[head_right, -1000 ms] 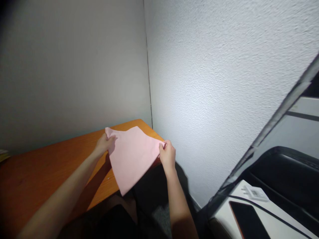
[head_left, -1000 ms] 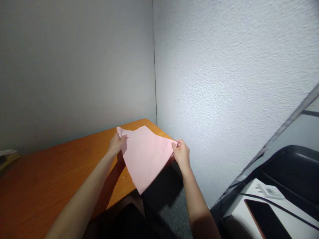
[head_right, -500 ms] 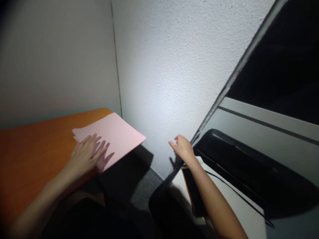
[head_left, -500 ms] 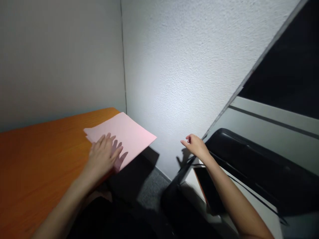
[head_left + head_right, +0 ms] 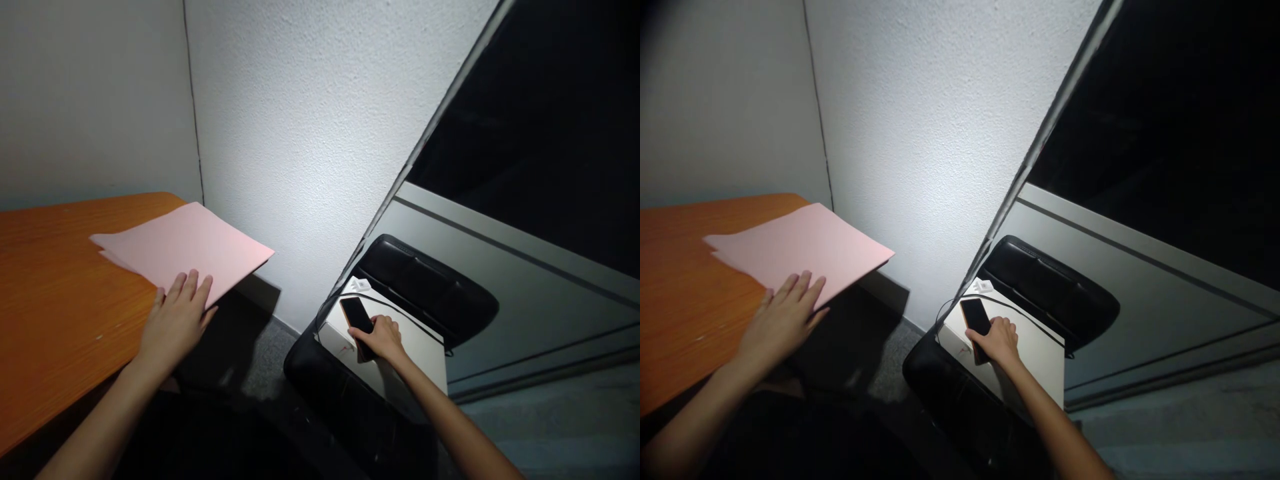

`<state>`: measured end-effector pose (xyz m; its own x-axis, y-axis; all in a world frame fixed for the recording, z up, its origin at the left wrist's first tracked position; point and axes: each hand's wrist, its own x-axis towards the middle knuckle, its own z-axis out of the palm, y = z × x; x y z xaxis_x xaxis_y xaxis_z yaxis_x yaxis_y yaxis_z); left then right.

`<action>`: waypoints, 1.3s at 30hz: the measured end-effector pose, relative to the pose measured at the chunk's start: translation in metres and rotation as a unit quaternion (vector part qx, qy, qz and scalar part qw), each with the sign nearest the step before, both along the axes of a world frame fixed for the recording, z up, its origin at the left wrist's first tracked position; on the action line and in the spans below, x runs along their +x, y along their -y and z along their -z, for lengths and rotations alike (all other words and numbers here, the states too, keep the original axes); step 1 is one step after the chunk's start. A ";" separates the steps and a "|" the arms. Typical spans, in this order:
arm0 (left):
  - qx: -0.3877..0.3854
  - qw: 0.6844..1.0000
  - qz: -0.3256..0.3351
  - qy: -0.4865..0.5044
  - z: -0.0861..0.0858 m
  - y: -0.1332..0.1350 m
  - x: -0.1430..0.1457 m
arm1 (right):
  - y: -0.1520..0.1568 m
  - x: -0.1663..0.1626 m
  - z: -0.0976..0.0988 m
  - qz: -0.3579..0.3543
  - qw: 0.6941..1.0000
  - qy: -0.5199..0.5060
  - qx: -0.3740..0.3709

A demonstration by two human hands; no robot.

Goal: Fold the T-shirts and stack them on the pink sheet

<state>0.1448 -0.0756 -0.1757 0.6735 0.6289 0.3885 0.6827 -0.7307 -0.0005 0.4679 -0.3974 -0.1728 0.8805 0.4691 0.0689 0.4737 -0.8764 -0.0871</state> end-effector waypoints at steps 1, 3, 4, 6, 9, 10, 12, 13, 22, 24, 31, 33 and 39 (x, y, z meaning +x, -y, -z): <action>0.003 1.000 0.001 -0.001 0.000 0.001 -0.001 | -0.002 -0.004 0.000 0.004 1.000 0.001 0.002; 0.008 1.000 0.001 -0.003 -0.001 0.001 -0.001 | -0.006 -0.008 0.000 0.016 1.000 0.005 0.003; 0.009 1.000 0.000 -0.004 -0.001 0.002 -0.001 | -0.007 -0.009 0.000 0.022 1.000 0.008 0.004; 0.011 1.000 -0.002 -0.004 -0.001 0.002 0.000 | -0.008 -0.009 0.002 0.032 0.999 0.012 0.006; 0.009 1.000 -0.003 -0.001 -0.001 0.002 0.000 | -0.008 -0.008 0.004 0.041 0.999 0.016 0.009; 0.008 1.000 -0.004 -0.001 -0.001 0.002 0.000 | -0.009 -0.007 0.004 0.042 0.999 0.016 0.009; 0.008 1.000 -0.005 -0.002 -0.001 0.003 0.001 | -0.009 -0.007 0.004 0.041 0.999 0.016 0.010; 0.009 1.000 -0.006 -0.002 -0.001 0.003 0.001 | -0.010 -0.008 0.003 0.040 0.999 0.015 0.011; -0.007 1.000 -0.002 0.003 -0.004 0.003 -0.001 | -0.004 -0.012 0.002 0.011 0.999 0.011 0.050; -0.015 1.000 -0.001 0.007 -0.004 0.003 -0.001 | 0.008 -0.013 0.002 -0.036 0.994 0.021 0.098; -0.004 1.000 0.010 0.002 -0.005 0.004 0.000 | 0.070 -0.020 0.001 -0.207 0.952 0.016 0.226; 0.002 1.000 0.011 -0.002 -0.006 0.005 0.000 | 0.081 -0.022 0.003 -0.215 0.948 0.001 0.236; 0.017 1.000 0.000 -0.017 -0.004 0.005 0.001 | 0.082 -0.023 0.005 -0.228 0.940 -0.056 0.246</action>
